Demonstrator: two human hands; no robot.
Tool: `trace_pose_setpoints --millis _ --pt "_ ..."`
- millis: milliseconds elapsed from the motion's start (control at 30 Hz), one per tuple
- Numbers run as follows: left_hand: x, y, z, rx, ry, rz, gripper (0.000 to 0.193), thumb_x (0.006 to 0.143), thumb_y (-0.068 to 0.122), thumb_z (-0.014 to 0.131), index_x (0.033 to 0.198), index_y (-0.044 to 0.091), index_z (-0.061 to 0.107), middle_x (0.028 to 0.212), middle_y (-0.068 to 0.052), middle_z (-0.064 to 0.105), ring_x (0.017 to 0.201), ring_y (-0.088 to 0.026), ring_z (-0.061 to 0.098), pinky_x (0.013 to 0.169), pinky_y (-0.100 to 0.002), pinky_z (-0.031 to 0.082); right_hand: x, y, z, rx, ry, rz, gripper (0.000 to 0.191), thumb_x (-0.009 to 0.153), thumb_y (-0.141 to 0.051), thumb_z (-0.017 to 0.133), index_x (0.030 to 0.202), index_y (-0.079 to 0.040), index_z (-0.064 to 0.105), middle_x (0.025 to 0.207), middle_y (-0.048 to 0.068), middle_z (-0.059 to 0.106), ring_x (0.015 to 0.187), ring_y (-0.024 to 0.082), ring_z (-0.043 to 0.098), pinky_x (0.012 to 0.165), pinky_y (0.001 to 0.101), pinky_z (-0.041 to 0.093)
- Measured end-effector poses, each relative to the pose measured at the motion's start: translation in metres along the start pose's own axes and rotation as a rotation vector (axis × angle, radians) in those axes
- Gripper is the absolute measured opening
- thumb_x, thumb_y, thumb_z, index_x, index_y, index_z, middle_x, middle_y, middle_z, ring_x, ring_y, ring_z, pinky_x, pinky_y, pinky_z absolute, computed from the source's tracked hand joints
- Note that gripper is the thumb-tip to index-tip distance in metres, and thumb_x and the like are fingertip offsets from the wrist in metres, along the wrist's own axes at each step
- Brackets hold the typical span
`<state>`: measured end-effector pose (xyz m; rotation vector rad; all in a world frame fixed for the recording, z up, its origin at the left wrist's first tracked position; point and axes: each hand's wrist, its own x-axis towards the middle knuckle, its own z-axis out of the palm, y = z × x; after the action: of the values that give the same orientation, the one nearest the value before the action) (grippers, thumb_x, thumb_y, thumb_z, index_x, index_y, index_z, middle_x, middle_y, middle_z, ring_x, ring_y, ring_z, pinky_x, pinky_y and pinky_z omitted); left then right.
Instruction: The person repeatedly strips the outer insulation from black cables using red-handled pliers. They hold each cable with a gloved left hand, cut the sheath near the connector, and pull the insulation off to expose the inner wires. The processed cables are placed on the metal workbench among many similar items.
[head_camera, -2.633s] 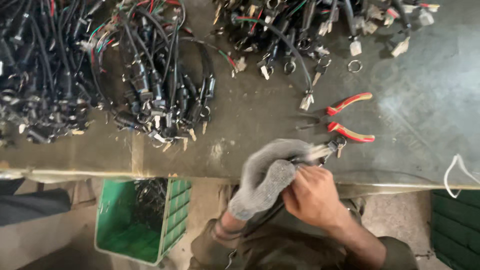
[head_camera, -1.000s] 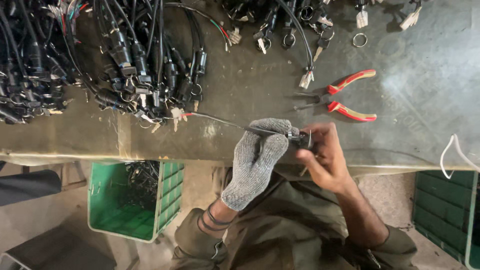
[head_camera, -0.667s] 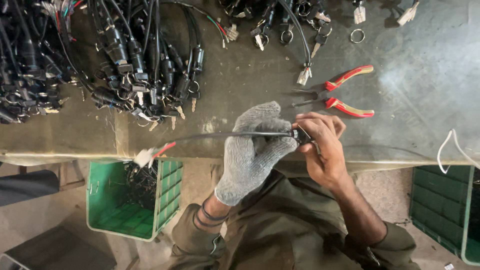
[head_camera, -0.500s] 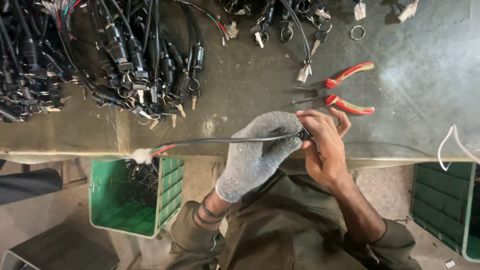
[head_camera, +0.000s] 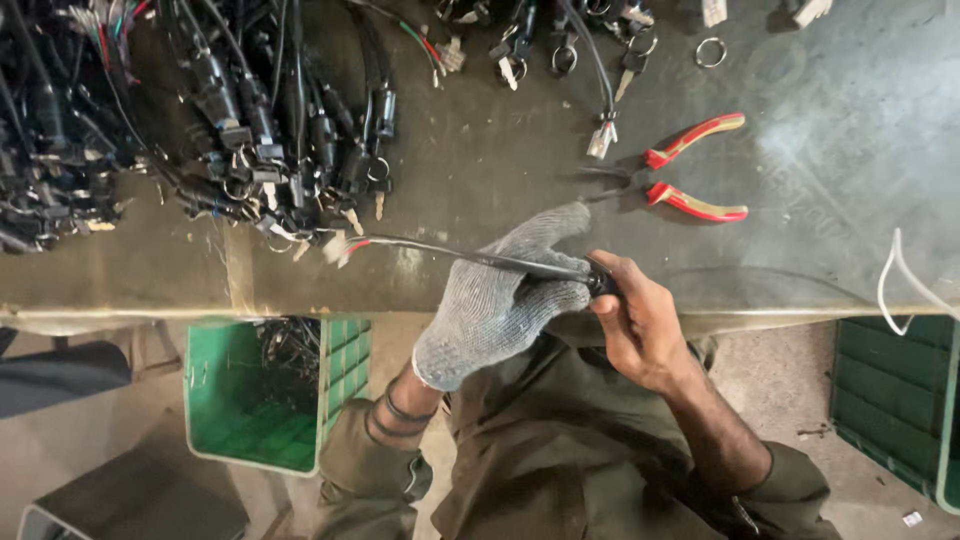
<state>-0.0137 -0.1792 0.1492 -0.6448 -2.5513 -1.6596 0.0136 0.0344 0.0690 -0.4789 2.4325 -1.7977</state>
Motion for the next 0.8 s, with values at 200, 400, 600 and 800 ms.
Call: trace_pose_setpoints --millis 200,400,600,800 --pt "-0.016 0.007 0.03 0.047 0.106 -0.045 0.028 0.096 0.013 0.074 0.123 0.008 0.067 0.122 -0.009 0.073 0.115 -0.029 0.072 0.1 -0.037 0.058 0.008 0.006 -0.009 0.51 -0.065 0.269 0.03 0.109 -0.028 0.054 0.099 0.0 0.055 0.08 -0.002 0.049 0.07 0.007 0.043 0.061 0.0256 0.037" --pt "-0.016 -0.031 0.035 -0.22 0.004 0.082 0.022 0.099 0.01 0.074 0.119 0.005 0.067 0.131 -0.012 0.068 0.125 -0.033 0.065 0.112 -0.041 0.046 0.0 0.016 -0.002 0.608 -0.143 0.433 0.022 0.101 -0.023 0.053 0.097 -0.002 0.06 0.072 -0.004 0.047 0.063 0.006 0.041 0.053 0.0255 0.033" --pt "-0.012 -0.025 0.023 -0.329 -0.037 0.073 0.032 0.096 0.014 0.075 0.127 0.006 0.068 0.14 -0.011 0.067 0.135 -0.027 0.06 0.121 -0.043 0.043 0.0 0.037 -0.004 0.443 -0.253 0.341 0.026 0.106 -0.027 0.056 0.097 -0.003 0.061 0.073 -0.006 0.048 0.068 0.005 0.039 0.057 0.0243 0.035" --pt "-0.019 -0.025 0.01 -0.473 -0.18 0.14 0.029 0.087 0.015 0.083 0.113 0.007 0.075 0.112 -0.006 0.076 0.112 -0.021 0.07 0.119 -0.039 0.041 -0.01 0.041 -0.008 1.03 -0.723 0.429 0.05 0.096 -0.036 0.067 0.135 -0.009 0.051 0.083 -0.001 0.055 0.068 0.008 0.045 0.057 0.0255 0.037"
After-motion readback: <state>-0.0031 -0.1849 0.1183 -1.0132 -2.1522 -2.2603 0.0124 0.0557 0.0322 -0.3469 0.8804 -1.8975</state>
